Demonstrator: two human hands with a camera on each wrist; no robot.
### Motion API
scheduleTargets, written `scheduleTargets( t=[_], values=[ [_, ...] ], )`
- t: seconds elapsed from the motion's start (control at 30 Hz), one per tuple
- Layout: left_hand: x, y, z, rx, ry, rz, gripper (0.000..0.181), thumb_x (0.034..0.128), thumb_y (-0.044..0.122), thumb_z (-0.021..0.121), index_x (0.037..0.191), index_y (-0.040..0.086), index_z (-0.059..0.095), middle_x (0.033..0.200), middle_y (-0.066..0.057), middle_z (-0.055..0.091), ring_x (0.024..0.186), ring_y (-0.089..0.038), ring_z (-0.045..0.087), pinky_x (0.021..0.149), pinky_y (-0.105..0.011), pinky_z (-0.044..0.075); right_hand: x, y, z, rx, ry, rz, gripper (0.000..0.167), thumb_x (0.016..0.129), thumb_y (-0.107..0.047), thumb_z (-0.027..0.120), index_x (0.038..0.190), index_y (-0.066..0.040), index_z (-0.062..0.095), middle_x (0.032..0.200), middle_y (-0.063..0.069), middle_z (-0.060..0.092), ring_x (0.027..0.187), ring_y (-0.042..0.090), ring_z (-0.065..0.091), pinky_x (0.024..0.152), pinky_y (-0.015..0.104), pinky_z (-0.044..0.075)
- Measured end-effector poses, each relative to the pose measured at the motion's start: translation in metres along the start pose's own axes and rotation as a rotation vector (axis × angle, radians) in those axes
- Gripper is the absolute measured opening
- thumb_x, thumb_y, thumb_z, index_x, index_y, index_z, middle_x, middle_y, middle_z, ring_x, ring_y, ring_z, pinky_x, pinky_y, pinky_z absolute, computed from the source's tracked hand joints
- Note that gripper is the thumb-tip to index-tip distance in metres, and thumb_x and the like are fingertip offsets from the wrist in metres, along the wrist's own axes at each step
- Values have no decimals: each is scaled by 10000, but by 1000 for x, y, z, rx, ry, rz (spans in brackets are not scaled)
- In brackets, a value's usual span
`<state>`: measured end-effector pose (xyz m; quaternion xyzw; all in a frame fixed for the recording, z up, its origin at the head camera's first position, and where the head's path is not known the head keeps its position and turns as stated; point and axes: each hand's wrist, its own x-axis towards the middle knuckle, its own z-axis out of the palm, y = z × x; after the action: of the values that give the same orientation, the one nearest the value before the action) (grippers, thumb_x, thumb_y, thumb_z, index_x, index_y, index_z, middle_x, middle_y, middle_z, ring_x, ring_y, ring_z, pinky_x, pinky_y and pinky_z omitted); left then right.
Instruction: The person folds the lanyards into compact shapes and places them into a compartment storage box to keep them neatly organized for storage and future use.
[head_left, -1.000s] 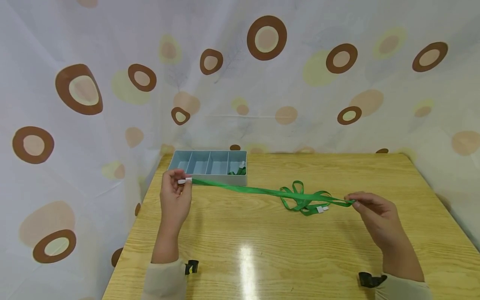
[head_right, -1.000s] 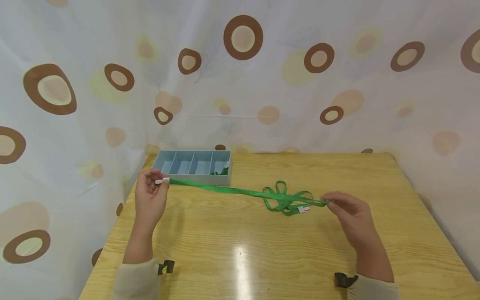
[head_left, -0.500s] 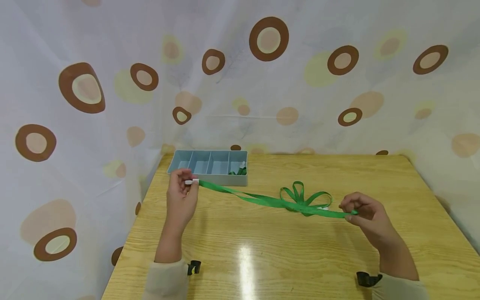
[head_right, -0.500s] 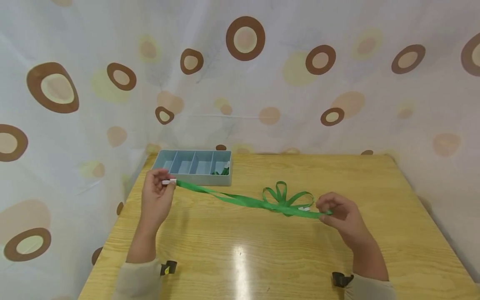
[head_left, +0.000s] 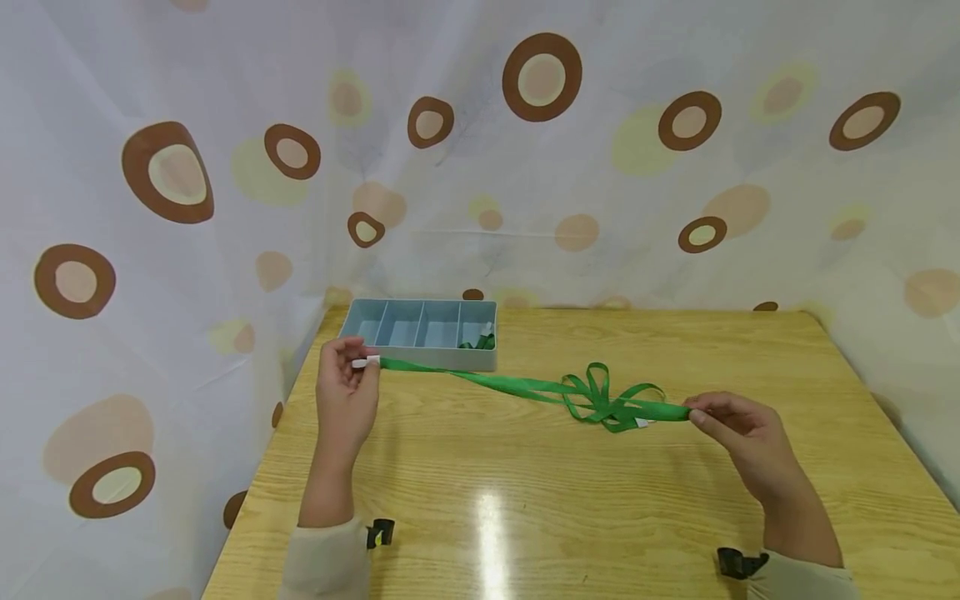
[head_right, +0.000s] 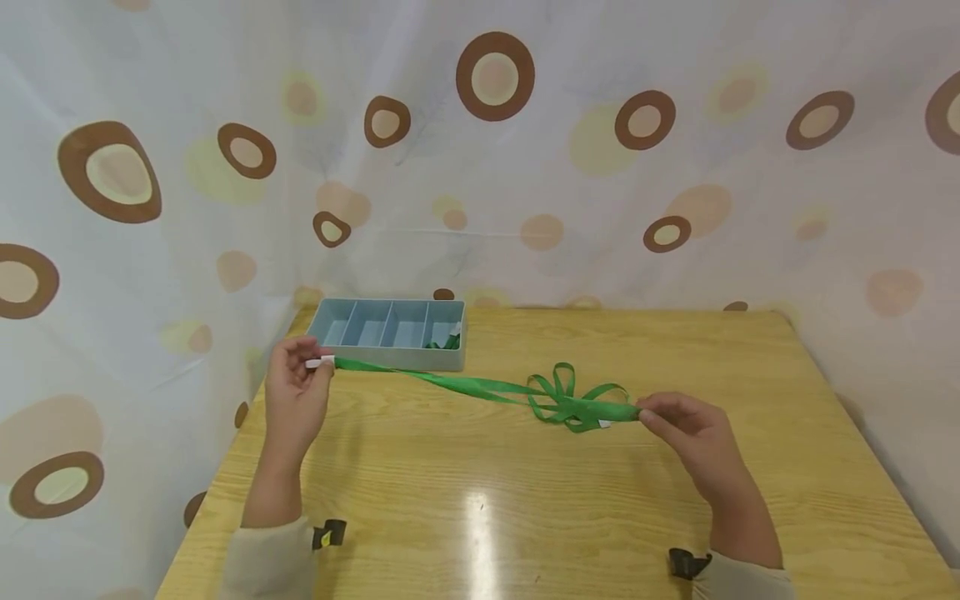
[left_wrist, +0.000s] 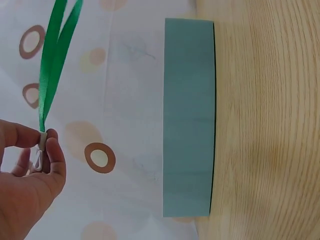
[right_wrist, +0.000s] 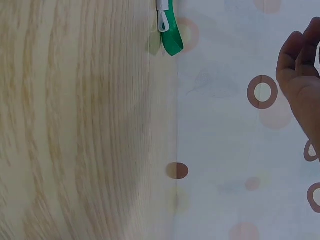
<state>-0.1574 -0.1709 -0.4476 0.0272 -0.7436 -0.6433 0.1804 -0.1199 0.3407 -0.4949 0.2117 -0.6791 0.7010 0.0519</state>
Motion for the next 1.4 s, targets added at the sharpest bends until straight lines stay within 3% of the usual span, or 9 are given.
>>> scheduleTargets(
  t=[0.2,0.5,0.57,0.67,0.73,0.93,1.07,1.27,1.4],
  values=[
    [0,0,1,1,12,-2,300,1060,-17,544,1349,36,481,1239,-234,600,1060,-229,595,839,-126,504,-1,5,-6,263,-260,-193,412,1027,263,319,1254,133,638,1375,134,651,1313,234,571,1090,289,501],
    [-1,3,6,-12,21,-6,265,1049,-32,534,1304,34,502,1184,-177,603,1025,-190,591,821,-143,504,2,6,-5,394,-368,-138,473,1049,234,179,1392,140,490,1385,132,628,1237,237,638,1092,315,533],
    [-1,4,8,-19,15,1,274,1036,-46,543,1299,19,505,1162,-159,609,1011,-175,598,822,-147,506,3,4,-2,346,-344,-66,490,1081,176,155,1415,86,502,1197,55,644,1038,189,645,962,285,550],
    [-2,5,10,-25,-12,5,289,1024,-50,558,1300,19,505,1154,-149,616,997,-173,601,824,-160,510,6,3,2,191,-305,65,449,1131,74,184,1387,10,547,891,-3,512,742,196,473,716,327,450],
    [-3,6,12,-26,-35,5,306,1020,-49,568,1309,26,502,1161,-153,617,997,-192,600,826,-172,512,7,3,6,83,-288,119,361,1132,66,284,1345,6,569,824,-37,494,710,194,411,680,349,405],
    [-5,10,14,-17,-35,-13,314,1027,-30,573,1321,58,509,1201,-177,624,1011,-215,592,824,-181,506,7,3,12,-22,-160,131,266,1009,172,542,1208,20,632,977,-69,711,895,95,641,790,255,559],
    [-6,13,15,-21,-42,-4,303,1023,-47,573,1307,38,510,1193,-185,619,1022,-214,599,846,-176,510,11,0,18,-167,7,181,116,1049,37,606,1145,28,671,936,-54,691,874,110,624,796,229,550],
    [-10,23,30,30,-224,110,306,1030,-27,615,1313,49,529,1208,-185,619,1064,-217,640,929,-195,539,25,-1,38,-405,171,235,230,1071,-171,661,1176,33,684,1035,-127,673,944,72,645,824,166,544],
    [-20,33,43,-7,-296,186,290,1028,-25,641,1292,49,548,1193,-177,630,1056,-247,659,928,-215,563,36,-3,70,-486,127,174,168,1063,-163,674,1163,-31,708,1069,-115,686,965,44,652,812,178,539]
  ],
)
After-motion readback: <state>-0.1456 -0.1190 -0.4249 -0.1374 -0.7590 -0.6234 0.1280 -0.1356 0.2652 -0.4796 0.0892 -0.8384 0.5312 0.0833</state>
